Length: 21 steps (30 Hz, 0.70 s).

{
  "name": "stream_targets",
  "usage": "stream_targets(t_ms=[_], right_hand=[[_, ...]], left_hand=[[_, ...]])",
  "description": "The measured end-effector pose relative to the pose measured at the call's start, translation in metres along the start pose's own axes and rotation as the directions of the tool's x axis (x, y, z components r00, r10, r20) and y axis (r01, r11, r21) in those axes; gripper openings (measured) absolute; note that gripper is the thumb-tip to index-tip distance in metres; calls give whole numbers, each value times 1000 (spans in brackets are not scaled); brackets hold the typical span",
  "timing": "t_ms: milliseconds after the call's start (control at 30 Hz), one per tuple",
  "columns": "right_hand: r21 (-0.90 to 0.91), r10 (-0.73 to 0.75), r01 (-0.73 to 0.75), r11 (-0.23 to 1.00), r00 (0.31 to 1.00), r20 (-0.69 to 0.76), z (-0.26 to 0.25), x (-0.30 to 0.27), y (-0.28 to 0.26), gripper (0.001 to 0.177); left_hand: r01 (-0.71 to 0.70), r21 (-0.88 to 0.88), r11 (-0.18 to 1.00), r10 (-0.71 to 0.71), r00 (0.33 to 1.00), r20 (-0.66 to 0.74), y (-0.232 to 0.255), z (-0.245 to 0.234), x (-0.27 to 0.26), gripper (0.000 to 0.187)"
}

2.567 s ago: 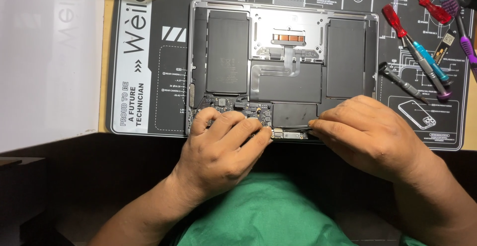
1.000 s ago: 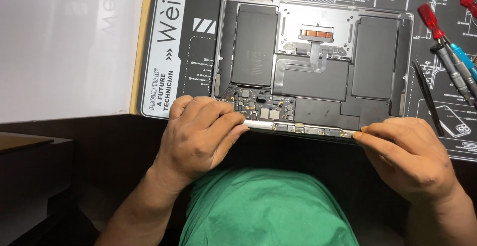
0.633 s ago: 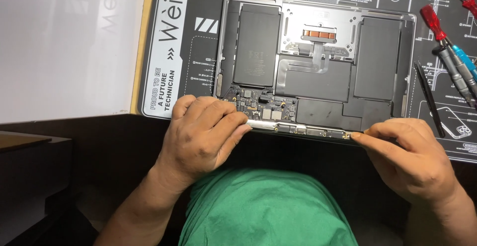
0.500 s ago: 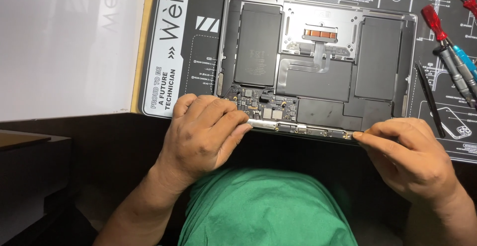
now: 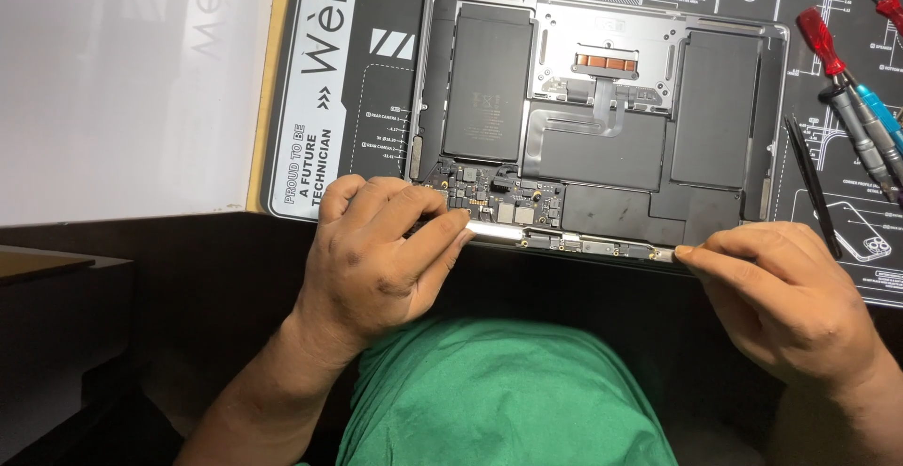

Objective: The person is working on the internal components of a disassembled electronic device, likely a tablet or laptop. They use their hands to carefully manipulate and align a long, thin circuit board or connector along the bottom edge of the device's chassis.

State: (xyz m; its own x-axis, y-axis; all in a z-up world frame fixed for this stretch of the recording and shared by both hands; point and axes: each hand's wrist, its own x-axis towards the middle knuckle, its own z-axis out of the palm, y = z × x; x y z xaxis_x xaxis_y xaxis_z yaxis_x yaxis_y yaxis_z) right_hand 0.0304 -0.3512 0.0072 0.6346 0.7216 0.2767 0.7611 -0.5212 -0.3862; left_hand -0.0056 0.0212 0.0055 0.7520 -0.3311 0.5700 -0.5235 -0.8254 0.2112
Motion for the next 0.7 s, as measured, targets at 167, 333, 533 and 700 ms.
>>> stream_targets(t_ms=[167, 333, 533, 700], right_hand=[[18, 19, -19, 1000, 999, 34, -4, 3, 2, 23], [8, 22, -22, 1000, 1000, 21, -4, 7, 1, 23], [-30, -10, 10, 999, 1000, 0, 0, 3, 3, 22], [-60, -29, 28, 998, 1000, -12, 3, 2, 3, 20]], left_hand=[[-56, -19, 998, 57, 998, 33, -1, -5, 4, 6], [-85, 16, 996, 84, 996, 42, -4, -5, 3, 9], [-100, 32, 994, 97, 992, 82, -6, -8, 6, 14], [-124, 17, 992, 122, 988, 92, -9, -7, 6, 13]])
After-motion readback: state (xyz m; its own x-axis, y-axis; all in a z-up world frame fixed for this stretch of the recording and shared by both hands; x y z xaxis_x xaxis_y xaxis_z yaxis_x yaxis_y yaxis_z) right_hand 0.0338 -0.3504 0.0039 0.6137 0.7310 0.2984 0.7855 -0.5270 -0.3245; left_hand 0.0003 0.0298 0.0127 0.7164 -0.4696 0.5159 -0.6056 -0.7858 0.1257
